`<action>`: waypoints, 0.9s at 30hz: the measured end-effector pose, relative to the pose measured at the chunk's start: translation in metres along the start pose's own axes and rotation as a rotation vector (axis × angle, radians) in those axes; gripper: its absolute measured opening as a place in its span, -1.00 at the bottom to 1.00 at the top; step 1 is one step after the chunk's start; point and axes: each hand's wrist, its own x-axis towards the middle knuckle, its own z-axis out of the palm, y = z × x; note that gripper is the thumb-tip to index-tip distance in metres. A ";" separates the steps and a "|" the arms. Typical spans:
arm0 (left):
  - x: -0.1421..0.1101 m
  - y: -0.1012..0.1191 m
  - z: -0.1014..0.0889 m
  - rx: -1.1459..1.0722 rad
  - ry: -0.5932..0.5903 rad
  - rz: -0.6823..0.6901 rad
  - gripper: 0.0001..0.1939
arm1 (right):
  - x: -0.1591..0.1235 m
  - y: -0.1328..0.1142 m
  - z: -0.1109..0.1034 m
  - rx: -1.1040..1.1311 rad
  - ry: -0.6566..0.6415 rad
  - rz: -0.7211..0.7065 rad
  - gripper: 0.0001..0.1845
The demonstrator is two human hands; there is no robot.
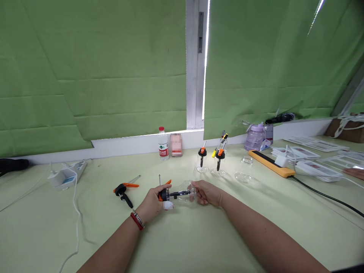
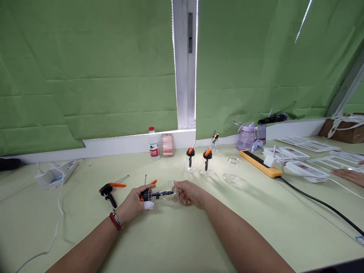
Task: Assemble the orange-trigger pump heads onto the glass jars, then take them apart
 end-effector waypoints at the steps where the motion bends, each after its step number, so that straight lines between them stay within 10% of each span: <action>1: 0.000 0.000 0.000 0.006 -0.001 0.002 -0.28 | 0.000 0.000 0.000 0.003 0.001 0.004 -0.52; 20: -0.001 0.003 -0.001 0.119 -0.004 0.070 -0.35 | 0.002 0.002 -0.002 -0.028 0.031 0.040 -0.50; 27: -0.006 0.012 0.003 0.109 0.036 0.140 -0.28 | -0.007 -0.010 0.009 -0.387 0.138 -0.310 -0.46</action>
